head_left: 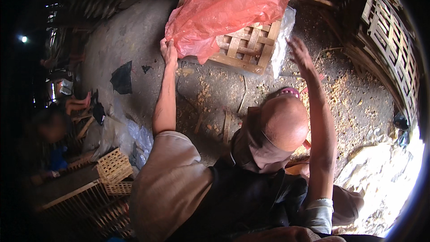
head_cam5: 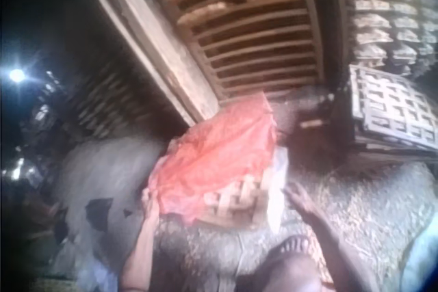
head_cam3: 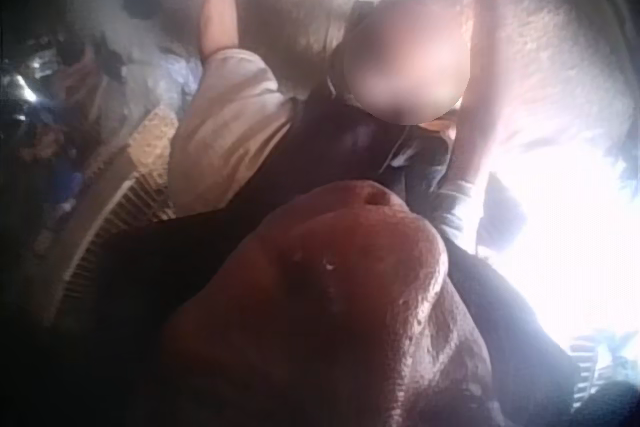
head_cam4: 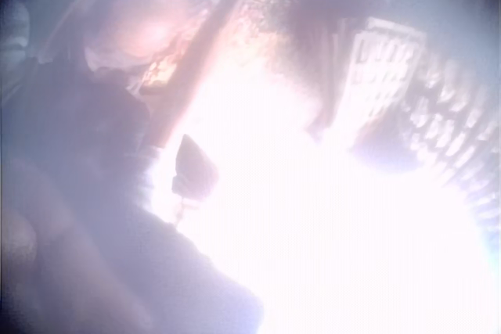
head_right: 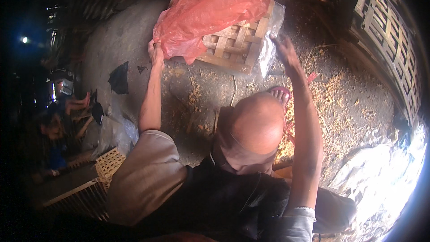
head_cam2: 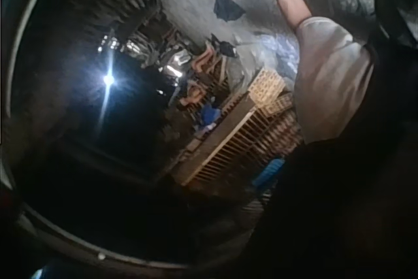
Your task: The person sits on the floor and assembles a wooden lattice frame by hand, then wraps it in a clear plastic bag and a red plastic bag. The person handles the lattice and bags directly without visible tools.
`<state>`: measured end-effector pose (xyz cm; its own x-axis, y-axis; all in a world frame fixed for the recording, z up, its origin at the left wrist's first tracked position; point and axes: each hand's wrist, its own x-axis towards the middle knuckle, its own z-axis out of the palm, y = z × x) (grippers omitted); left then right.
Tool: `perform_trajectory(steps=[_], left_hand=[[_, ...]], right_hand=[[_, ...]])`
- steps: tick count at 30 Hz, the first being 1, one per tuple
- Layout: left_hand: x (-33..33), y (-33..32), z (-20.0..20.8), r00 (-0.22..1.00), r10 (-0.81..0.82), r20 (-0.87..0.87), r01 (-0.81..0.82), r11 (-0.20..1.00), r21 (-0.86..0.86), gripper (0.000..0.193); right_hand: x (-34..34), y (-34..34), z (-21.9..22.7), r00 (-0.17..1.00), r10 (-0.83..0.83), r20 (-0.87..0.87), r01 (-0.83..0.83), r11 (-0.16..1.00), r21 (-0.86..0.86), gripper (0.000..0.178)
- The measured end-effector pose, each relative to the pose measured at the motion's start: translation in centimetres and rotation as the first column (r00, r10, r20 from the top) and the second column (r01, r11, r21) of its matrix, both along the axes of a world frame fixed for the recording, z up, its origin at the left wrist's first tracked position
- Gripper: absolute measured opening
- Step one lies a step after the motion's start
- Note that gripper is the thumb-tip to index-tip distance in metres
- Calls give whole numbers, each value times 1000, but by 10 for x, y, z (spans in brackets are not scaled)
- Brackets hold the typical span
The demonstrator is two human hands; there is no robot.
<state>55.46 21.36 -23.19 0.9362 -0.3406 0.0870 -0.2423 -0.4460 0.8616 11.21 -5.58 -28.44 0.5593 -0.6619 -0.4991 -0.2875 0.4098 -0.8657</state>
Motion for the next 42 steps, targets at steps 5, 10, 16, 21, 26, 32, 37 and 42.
perform_trajectory(steps=[5,10,16,21,26,32,37,42], left_hand=[[-16,-12,12,994,-107,14,108,989,-102,32],[-21,-18,29,982,-188,-3,187,976,-116,30],[-21,8,28,946,-305,-107,305,952,-18,46],[-16,10,27,947,-293,-131,318,910,265,60],[-36,-7,59,908,-192,-371,257,957,134,76],[-17,19,35,909,-260,-325,258,965,-49,61],[-18,4,-19,815,-221,-536,98,964,-248,38],[-17,0,-29,803,-172,-571,14,963,-270,34]], right_hand=[[-14,31,-25,993,120,-9,-118,989,84,108],[10,26,-7,982,-96,164,74,988,135,106],[28,24,2,929,-219,300,121,942,313,105],[39,11,-28,849,-303,434,89,890,447,86],[51,1,-21,842,-355,407,204,906,370,39],[39,38,-30,965,-152,212,61,923,380,44],[6,41,-90,936,-40,350,-88,935,343,45],[23,38,-54,884,-293,365,-23,752,659,43]])
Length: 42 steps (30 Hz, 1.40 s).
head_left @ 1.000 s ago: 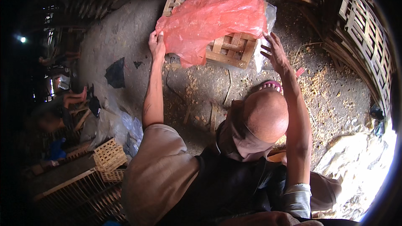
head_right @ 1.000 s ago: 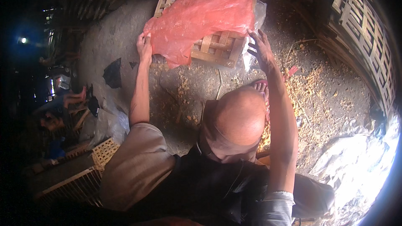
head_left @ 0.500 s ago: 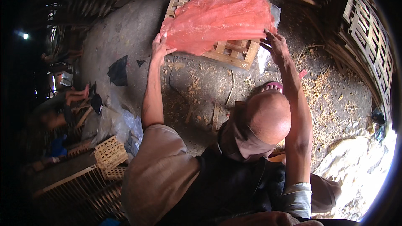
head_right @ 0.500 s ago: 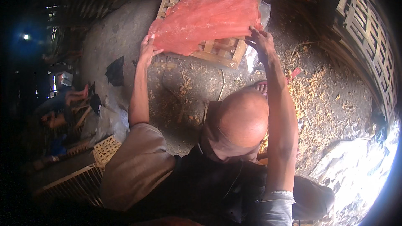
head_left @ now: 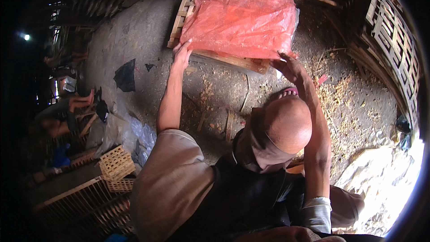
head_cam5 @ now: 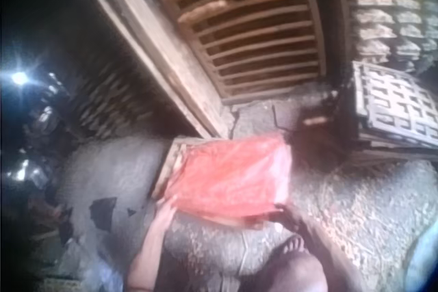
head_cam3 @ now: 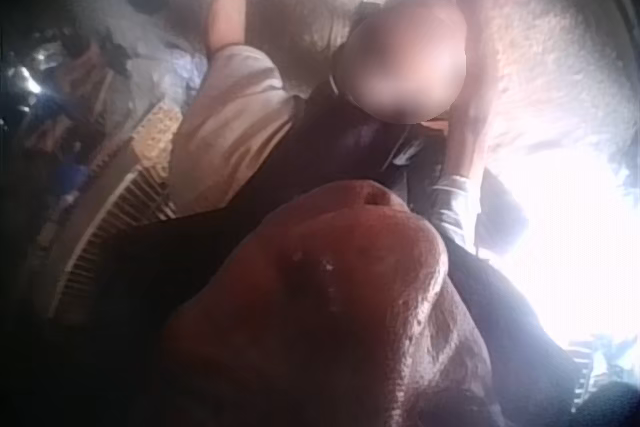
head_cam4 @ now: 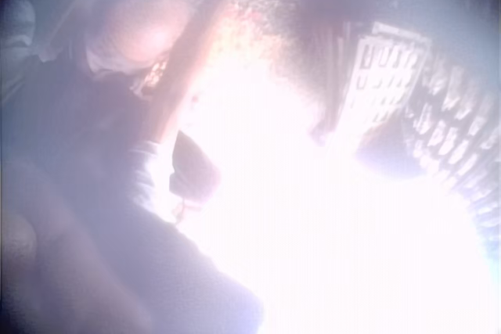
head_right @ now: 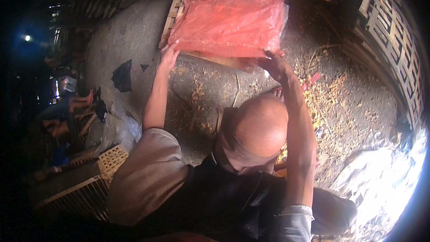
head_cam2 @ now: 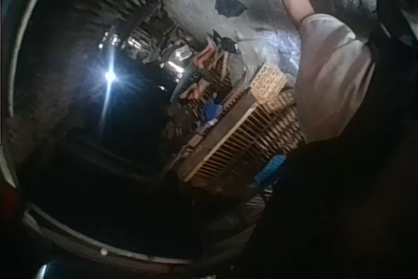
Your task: The person sits on the floor and assembles a wooden lattice frame by hand, then wraps it in a clear plastic bag and a red plastic bag. The person handles the lattice and bags directly without visible tools.
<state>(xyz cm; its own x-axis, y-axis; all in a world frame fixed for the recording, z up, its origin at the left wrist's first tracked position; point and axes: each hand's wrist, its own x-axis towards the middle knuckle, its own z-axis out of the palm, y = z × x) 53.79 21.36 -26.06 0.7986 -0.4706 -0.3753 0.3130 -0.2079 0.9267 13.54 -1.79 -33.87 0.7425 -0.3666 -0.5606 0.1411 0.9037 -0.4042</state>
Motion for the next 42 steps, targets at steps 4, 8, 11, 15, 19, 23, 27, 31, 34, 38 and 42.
perform_trajectory(steps=[4,8,11,15,19,23,27,31,34,38,42], left_hand=[[50,-48,6,997,80,2,-80,996,-38,44],[128,-61,69,993,107,53,-89,958,-271,43],[92,-117,73,993,-1,114,60,853,-518,42],[108,-59,51,992,66,104,-14,900,-436,42],[87,-42,-40,962,198,-187,-235,951,-200,46],[108,12,-78,942,308,-133,-311,950,-6,51],[134,-11,-86,975,218,-44,-213,972,96,51],[125,-10,-96,966,260,-16,-248,936,248,56],[123,-13,-94,953,285,106,-303,883,358,59],[129,0,-89,924,289,252,-377,797,471,59],[103,-16,-108,941,258,221,-334,825,456,49]], right_hand=[[28,-28,33,971,-234,38,237,957,-168,30],[76,-41,114,954,-253,160,287,928,-239,37],[51,-53,132,931,-281,234,355,848,-393,41],[46,-4,115,992,-128,20,126,911,-394,39],[16,25,45,996,52,-76,-74,942,-328,34],[31,46,24,985,113,-134,-147,947,-287,29],[24,33,12,953,153,-260,-245,897,-369,29],[28,37,14,877,220,-427,-393,841,-373,29],[28,40,4,909,170,-381,-327,857,-398,28],[31,43,-4,919,121,-375,-287,857,-428,31],[17,33,-7,896,84,-437,-290,855,-429,38]])
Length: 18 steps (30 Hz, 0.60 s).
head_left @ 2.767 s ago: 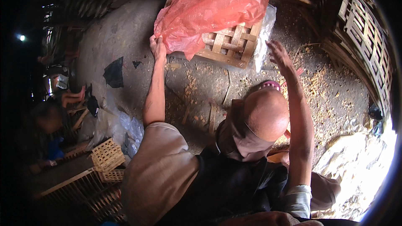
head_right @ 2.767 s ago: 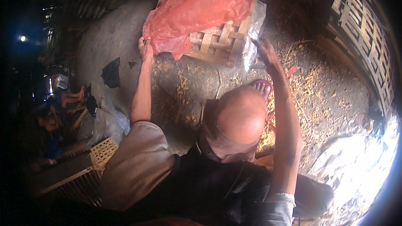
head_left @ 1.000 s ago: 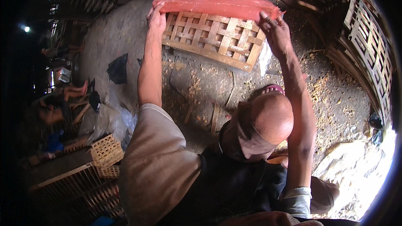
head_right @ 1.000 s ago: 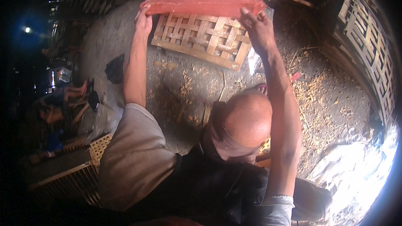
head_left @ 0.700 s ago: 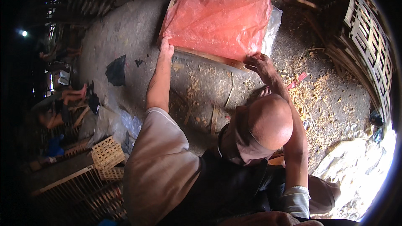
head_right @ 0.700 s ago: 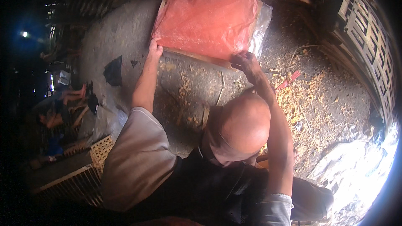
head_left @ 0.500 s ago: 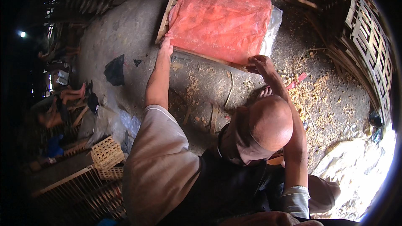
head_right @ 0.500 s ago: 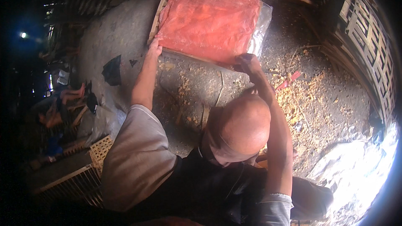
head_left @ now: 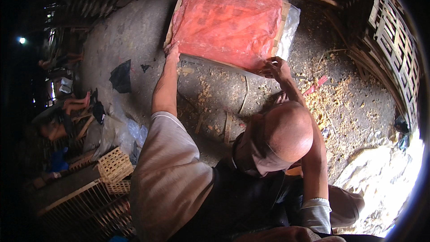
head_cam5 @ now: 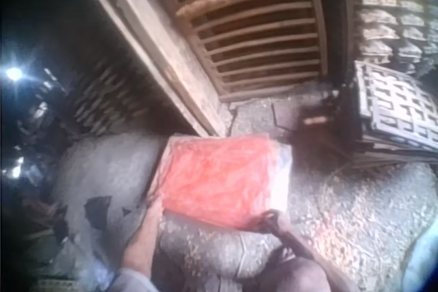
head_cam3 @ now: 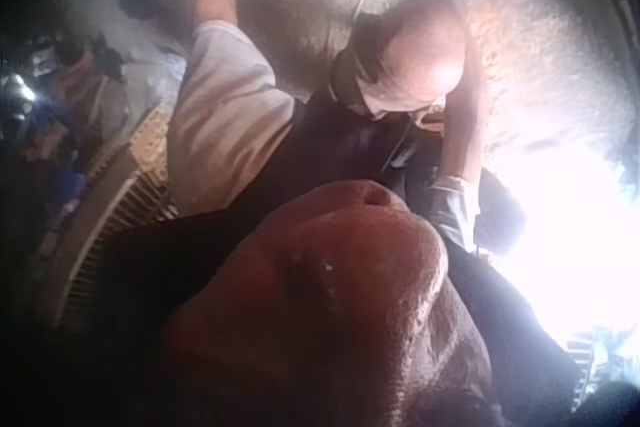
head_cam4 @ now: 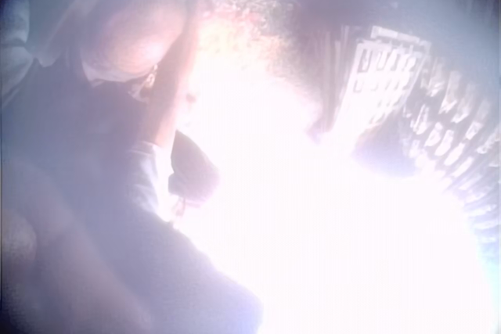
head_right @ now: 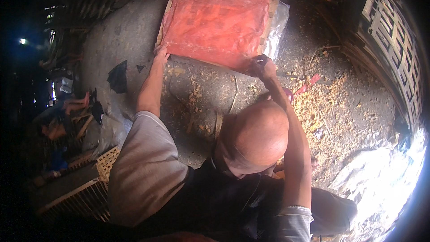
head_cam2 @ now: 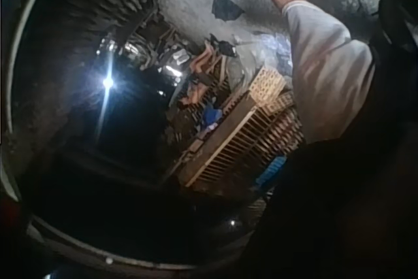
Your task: The person sits on the floor and assembles a wooden lattice frame by hand, then wraps it in a clear plastic bag and a red plastic bag. The person handles the lattice and bags directly without visible tools.
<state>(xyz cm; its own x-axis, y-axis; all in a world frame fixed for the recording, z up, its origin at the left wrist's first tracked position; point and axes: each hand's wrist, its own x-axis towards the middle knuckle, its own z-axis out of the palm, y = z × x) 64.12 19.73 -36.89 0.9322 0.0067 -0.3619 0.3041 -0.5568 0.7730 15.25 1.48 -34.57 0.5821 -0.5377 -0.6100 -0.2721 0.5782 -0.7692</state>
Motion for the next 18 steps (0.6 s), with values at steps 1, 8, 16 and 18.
perform_trajectory(steps=[1,8,16,18], left_hand=[[5,10,2,1000,-17,15,17,1000,0,44],[-11,-7,3,965,-30,260,-36,969,246,61],[3,45,33,989,130,72,-116,977,-178,80],[15,47,28,979,162,125,-142,977,-157,83]], right_hand=[[3,1,6,1000,22,-15,-22,1000,-4,40],[-37,-3,13,974,184,-129,-205,965,-165,46],[-123,-4,1,989,129,-68,-136,984,-114,39],[-145,1,7,991,80,-112,-91,991,-96,40]])
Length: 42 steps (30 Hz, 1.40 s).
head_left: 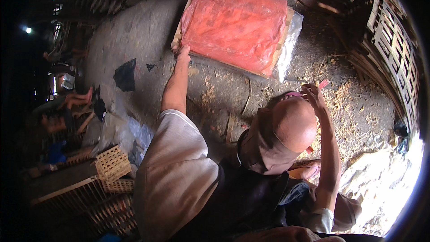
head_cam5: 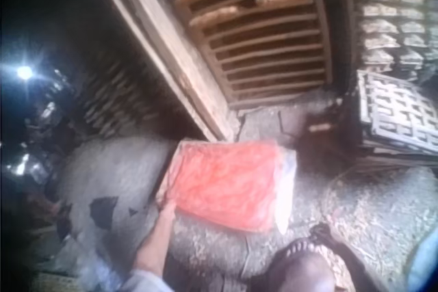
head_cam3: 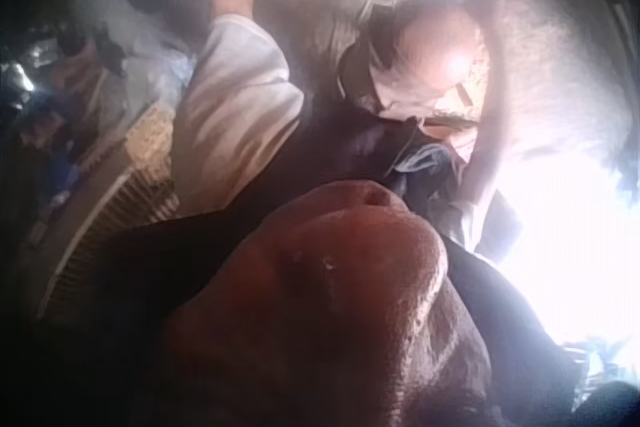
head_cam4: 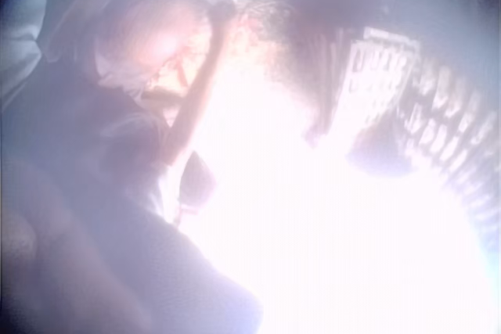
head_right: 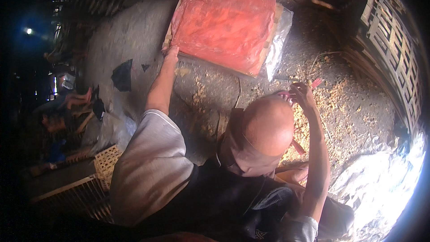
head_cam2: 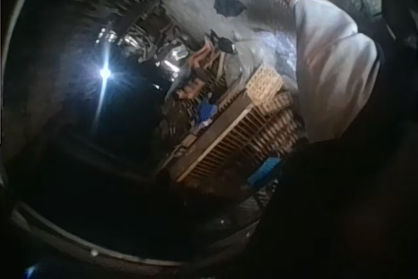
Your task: The person sits on the floor and assembles a wooden lattice frame by hand, then wraps it in a clear plastic bag and a red plastic bag. The person handles the lattice and bags directly without visible tools.
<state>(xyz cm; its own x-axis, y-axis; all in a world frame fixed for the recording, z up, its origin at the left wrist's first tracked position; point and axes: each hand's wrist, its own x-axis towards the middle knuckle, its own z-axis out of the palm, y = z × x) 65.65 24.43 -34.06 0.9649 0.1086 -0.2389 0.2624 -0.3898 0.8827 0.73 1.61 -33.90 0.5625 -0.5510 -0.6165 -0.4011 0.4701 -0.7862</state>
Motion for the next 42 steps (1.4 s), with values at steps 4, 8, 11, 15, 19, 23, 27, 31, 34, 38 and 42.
perform_trajectory(steps=[4,8,11,15,19,23,27,31,34,38,42], left_hand=[[-30,-45,-12,990,127,-59,-123,990,73,85],[-37,-40,16,972,-64,227,-83,807,585,79],[-100,-79,13,868,-78,490,-119,926,359,69],[-209,-162,33,664,-569,485,419,820,389,53],[-287,-250,75,219,-929,299,966,250,71,42],[-462,-336,141,-492,-802,338,752,-197,629,43],[-590,-400,183,-706,-648,287,617,-362,699,56],[-637,-452,177,-761,-570,310,462,-139,876,66],[-664,-466,172,-698,-699,153,396,-199,897,70],[-671,-477,174,-681,-727,87,263,-132,956,70],[-681,-454,189,-811,-549,204,289,-71,955,67]], right_hand=[[-51,7,11,997,-67,-37,66,997,-25,42],[-70,22,8,968,-248,40,241,962,125,44],[-95,20,-5,948,-308,82,295,945,138,43],[-121,17,-10,918,-358,171,349,934,80,46],[-95,14,15,889,-365,275,370,928,36,54],[-102,16,30,873,-395,285,413,911,-4,70],[-114,11,43,832,-396,388,406,912,61,48],[-111,6,56,789,-426,442,479,878,-8,27],[-125,6,60,783,-458,421,510,860,-13,24],[-133,4,66,731,-536,423,590,807,3,22],[-145,0,75,770,-511,381,591,797,-127,34]])
